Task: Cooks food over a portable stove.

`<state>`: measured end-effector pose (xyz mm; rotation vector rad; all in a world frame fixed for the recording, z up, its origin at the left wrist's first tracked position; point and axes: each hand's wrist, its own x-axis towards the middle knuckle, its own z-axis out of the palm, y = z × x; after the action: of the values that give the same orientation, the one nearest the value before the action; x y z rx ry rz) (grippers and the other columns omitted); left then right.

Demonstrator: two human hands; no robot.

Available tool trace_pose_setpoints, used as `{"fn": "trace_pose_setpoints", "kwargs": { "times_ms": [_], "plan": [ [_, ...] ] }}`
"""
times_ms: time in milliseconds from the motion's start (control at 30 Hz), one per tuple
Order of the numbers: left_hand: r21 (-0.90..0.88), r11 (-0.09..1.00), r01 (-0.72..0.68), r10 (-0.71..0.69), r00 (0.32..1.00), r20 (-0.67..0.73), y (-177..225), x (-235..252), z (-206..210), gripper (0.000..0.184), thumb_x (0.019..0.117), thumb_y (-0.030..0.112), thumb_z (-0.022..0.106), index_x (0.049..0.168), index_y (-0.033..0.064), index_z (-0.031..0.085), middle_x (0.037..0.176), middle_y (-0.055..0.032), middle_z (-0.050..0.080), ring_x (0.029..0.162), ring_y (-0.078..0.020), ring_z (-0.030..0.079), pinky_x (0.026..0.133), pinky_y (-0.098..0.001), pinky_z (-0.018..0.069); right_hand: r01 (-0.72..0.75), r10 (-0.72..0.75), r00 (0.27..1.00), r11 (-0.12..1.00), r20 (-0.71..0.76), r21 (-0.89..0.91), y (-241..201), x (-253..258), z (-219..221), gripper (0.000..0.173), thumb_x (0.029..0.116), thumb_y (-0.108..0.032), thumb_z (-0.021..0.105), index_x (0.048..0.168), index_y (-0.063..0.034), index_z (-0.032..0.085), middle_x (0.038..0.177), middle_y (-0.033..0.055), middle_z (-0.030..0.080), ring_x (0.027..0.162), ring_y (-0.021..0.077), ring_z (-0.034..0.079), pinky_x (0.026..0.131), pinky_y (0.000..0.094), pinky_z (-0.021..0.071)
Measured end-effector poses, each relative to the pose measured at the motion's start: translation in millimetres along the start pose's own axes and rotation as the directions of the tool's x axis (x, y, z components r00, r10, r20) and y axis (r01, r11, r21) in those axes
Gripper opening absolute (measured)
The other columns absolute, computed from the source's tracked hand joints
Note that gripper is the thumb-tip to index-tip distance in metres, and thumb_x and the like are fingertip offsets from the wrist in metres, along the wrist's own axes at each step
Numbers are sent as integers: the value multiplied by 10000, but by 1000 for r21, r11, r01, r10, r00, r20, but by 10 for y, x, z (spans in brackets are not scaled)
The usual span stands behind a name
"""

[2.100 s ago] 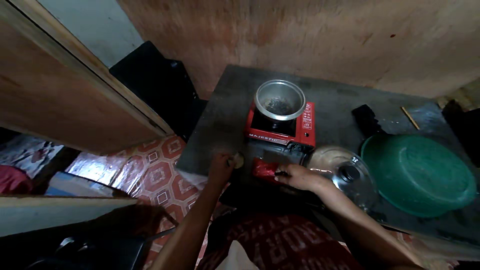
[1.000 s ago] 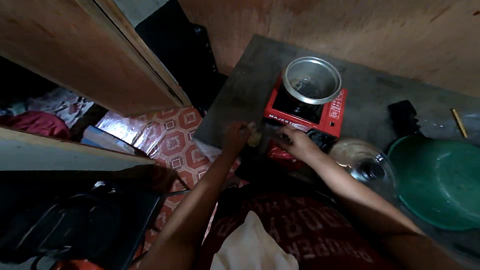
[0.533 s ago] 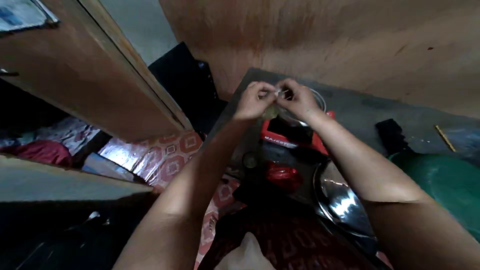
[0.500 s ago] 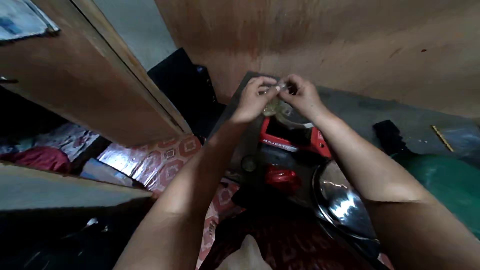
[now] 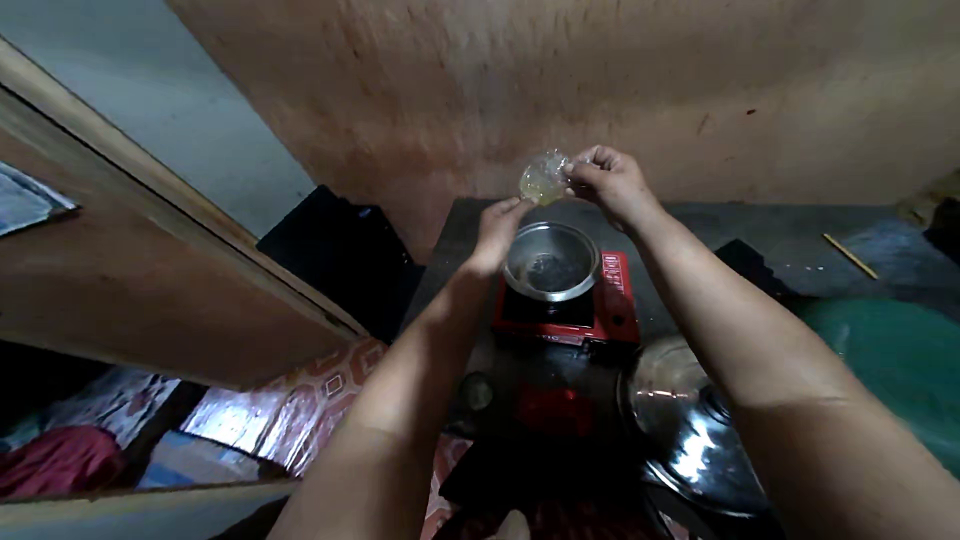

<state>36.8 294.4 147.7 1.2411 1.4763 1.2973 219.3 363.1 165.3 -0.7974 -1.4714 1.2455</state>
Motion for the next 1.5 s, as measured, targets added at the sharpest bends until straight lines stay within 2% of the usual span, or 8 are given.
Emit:
{"fn": "trace_pose_setpoints", "kwargs": {
  "times_ms": [167,367,500,633,800,1133,1333,1500],
  "plan": [
    [213,977,-17,30,998,-58,57,191,-8,340,1019,240,627,1238,-15,676,1354,-174,615,1270,-264,563,1071,-471,439,-38,38,999,999,-6,13,223,-15,-177,103,1006,-79,610,1089,-20,597,992,59,677,877,121,689,822,305,599],
    [321,947,-26,50,997,-66,97,235,3,278,1006,254,633,1052,-7,719,1272,-155,634,1181,-234,581,1000,-460,453,-18,19,1000,1000,12,-14,286,-45,-264,67,990,-69,612,1049,-40,599,975,32,672,871,115,679,827,313,597],
    [366,931,1,32,996,-83,77,267,-58,323,1003,310,639,1062,1,715,1193,-163,661,1139,-260,594,983,-495,448,-17,18,1000,994,11,-111,256,-45,-298,105,978,-71,640,1071,-52,594,969,11,664,876,86,668,820,296,592],
    [429,903,-3,43,996,-83,89,254,-165,363,994,331,648,1130,-1,706,1371,-156,599,1310,-284,526,1107,-506,391,16,-9,1000,967,29,-256,411,-38,-371,185,966,-136,679,1119,-48,624,1000,28,642,867,74,615,781,274,545],
    [518,855,-24,92,990,-105,97,225,-210,304,977,326,658,1004,30,717,1420,-100,564,1349,-281,481,1078,-571,365,23,-16,1000,947,23,-321,712,-104,-392,181,970,-141,683,1115,-37,656,1031,44,656,863,57,593,763,247,502],
    [870,441,-220,333,940,68,40,237,64,234,965,255,623,1035,69,745,1386,-67,605,1337,-283,497,1112,-576,291,-182,191,981,865,-29,-467,1028,-450,-384,275,983,-72,665,1255,-29,675,1331,177,636,1092,280,655,961,461,525],
    [912,270,-310,384,903,193,-63,241,219,272,982,213,580,1128,49,741,1346,-111,623,1307,-317,520,1092,-582,312,-166,79,977,865,-199,-474,928,-1056,-512,206,1017,-98,613,1196,-24,686,1273,177,644,1063,259,654,925,444,541],
    [925,208,-318,356,905,231,-281,334,338,303,992,200,572,1202,37,717,1388,-121,613,1330,-324,518,1093,-594,317,-2,-122,973,842,-195,-539,831,-1989,-506,233,1007,-179,585,1113,-20,718,1268,151,658,1116,166,660,893,302,577]
  ]
}}
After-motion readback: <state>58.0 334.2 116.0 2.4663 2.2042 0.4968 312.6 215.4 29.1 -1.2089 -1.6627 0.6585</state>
